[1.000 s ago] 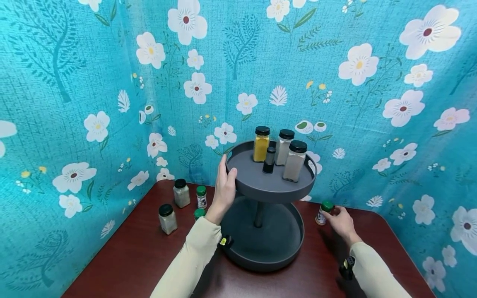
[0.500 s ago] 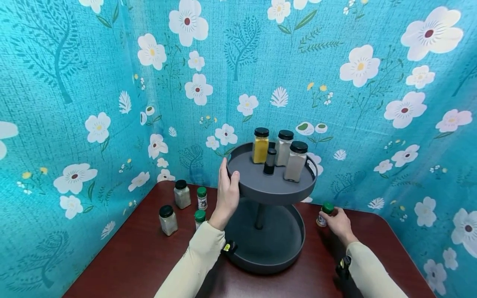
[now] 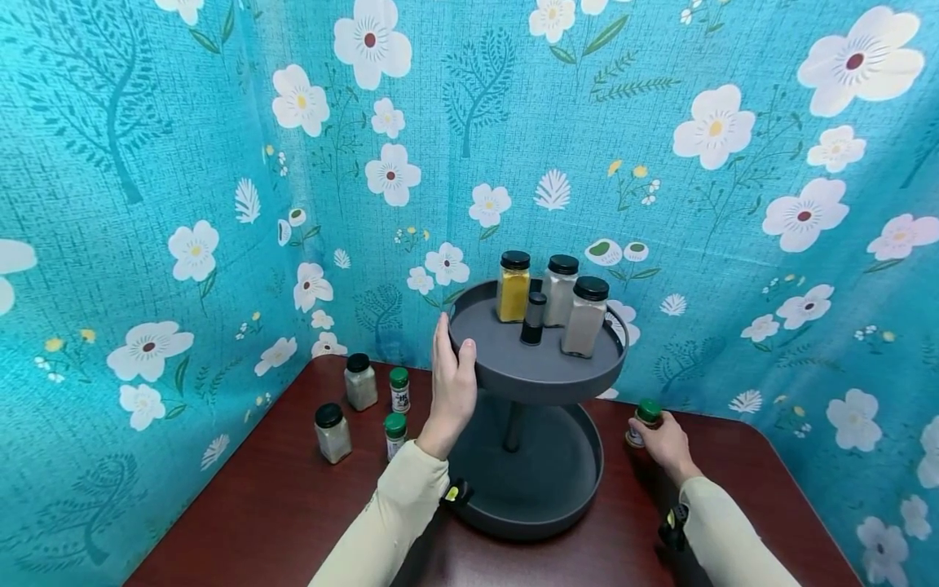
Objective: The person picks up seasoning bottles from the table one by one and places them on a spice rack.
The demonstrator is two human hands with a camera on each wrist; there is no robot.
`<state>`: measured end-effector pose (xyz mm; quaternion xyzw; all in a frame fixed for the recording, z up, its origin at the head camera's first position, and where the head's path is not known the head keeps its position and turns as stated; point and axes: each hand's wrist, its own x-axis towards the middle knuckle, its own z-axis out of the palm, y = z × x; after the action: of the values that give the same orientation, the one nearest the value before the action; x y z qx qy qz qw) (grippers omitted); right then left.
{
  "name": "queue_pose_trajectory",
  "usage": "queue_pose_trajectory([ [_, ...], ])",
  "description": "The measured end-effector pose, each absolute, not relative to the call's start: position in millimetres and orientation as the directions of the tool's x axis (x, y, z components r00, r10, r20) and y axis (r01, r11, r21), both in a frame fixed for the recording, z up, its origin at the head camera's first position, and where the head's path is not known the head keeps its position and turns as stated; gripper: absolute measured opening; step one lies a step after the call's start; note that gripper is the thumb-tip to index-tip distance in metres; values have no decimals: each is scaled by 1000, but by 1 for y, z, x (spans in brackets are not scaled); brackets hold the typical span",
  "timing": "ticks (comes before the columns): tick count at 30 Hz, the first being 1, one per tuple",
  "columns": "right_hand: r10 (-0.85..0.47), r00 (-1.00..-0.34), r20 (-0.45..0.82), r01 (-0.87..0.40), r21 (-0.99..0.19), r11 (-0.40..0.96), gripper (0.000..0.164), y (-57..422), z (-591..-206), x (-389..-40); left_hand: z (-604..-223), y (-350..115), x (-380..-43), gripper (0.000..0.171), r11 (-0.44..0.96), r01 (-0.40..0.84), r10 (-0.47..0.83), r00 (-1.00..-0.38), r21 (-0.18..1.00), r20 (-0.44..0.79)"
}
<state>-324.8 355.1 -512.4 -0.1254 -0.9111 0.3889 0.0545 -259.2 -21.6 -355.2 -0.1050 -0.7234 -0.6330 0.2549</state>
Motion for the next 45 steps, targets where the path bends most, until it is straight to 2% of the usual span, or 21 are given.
queue_pose_trajectory([
  [8,246,-969,9,162,-728,666,76,353,-514,-325,-355,-21,-258,62,202,484,-184,-835,851,519],
  [26,215,-976,18,135,-725,675,63,356,-521,-323,-359,-15,-258,63,207,506,-222,-809,837,544],
  [31,212,-977,21,133,-719,683,66,356,-520,-320,-358,-15,-257,63,212,509,-222,-806,834,548],
  [39,209,-977,44,114,-721,684,72,355,-513,-311,-357,-17,-258,64,202,517,-191,-812,832,551],
  [45,177,-979,98,57,-706,706,65,354,-493,-306,-357,-19,-260,66,202,504,-168,-827,840,537],
])
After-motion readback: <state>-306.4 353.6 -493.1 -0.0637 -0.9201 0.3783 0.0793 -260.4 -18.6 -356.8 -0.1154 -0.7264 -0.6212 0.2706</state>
